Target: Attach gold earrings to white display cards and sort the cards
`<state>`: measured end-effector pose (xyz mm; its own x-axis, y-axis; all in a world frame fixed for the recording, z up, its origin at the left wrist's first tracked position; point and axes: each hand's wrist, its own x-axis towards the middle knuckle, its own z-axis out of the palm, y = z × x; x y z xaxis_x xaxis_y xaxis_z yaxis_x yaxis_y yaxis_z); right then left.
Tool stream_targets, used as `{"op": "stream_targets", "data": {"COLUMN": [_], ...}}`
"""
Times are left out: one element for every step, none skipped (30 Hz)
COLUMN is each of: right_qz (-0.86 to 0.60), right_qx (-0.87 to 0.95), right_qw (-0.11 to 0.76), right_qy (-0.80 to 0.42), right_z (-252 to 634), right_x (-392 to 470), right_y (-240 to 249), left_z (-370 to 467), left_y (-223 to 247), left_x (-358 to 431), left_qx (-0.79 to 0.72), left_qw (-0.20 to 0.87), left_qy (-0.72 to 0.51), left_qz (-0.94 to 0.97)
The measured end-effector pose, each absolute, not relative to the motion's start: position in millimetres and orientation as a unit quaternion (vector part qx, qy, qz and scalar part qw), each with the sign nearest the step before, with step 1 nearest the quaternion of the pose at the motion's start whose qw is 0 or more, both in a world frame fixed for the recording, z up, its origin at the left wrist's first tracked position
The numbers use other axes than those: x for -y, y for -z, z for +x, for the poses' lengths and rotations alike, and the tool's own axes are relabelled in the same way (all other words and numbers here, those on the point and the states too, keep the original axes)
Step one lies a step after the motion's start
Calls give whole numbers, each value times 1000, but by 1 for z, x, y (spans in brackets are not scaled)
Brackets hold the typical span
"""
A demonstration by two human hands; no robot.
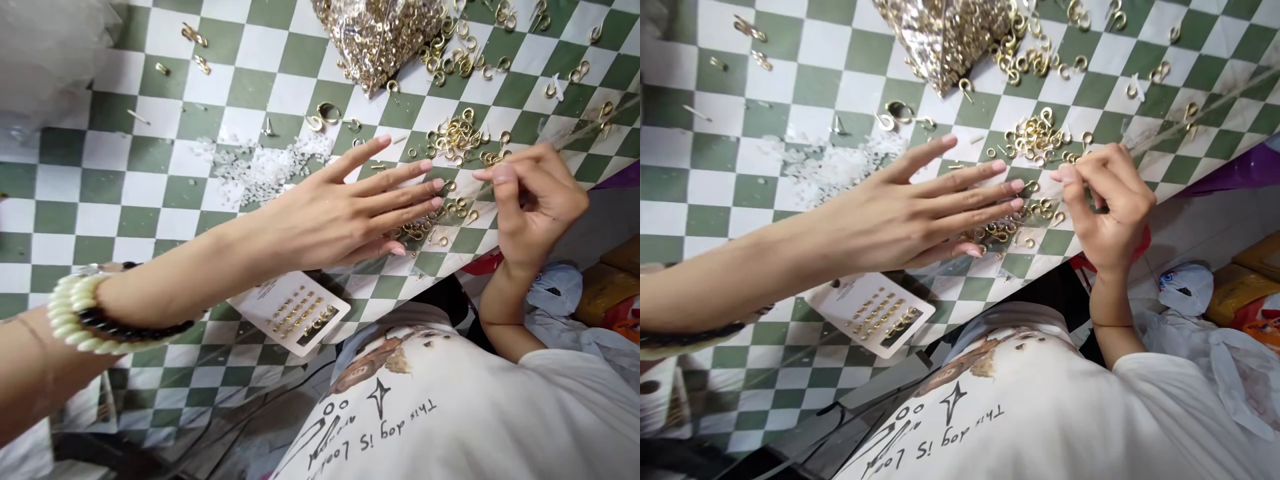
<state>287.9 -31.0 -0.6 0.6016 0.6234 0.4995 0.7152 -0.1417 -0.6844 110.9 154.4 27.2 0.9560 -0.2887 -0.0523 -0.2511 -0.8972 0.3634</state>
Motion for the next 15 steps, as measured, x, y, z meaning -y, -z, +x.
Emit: {"op": "stream_targets", "data": {"right_qz": [-755,-759,-763,-768,-775,-784,-792,-796,-799,-803,-807,-813,-818,-822,-825], "right_qx": [427,400,372,348,333,328,330,337,347,360,376,390,403,411,415], "right_qw": [494,507,520,526,524,514,500,488,477,464,447,427,407,391,382], "right_qy": [64,82,100,112,119,122,121,119,113,102,87,71,57,47,42], "right_z": [288,287,287,287,287,287,287,287,288,288,289,290,291,292,293], "right_x": [31,31,31,30,30,29,28,27,27,27,27,28,30,32,33], "right_y": [3,5,7,8,9,9,8,7,6,4,3,2,2,2,2], "left_z": [113,113,112,111,110,108,108,108,110,112,116,120,124,129,133], "left_y": [-28,-28,-29,-31,-32,-33,-34,-35,-35,-35,-35,-35,-35,-35,-35], "left_x": [-155,-155,-156,-158,-160,-161,-163,-164,-165,-166,-166,-167,-167,-167,-167], "left_qx": [145,149,152,153,156,158,161,165,171,172,167,152,131,104,76], "left_qw": [181,184,186,188,189,186,180,170,157,143,132,124,123,127,134], "left_qy": [56,59,65,70,73,75,72,67,56,40,22,10,4,2,1], "left_qz": [971,970,968,968,967,967,968,969,971,974,977,980,984,987,988]}}
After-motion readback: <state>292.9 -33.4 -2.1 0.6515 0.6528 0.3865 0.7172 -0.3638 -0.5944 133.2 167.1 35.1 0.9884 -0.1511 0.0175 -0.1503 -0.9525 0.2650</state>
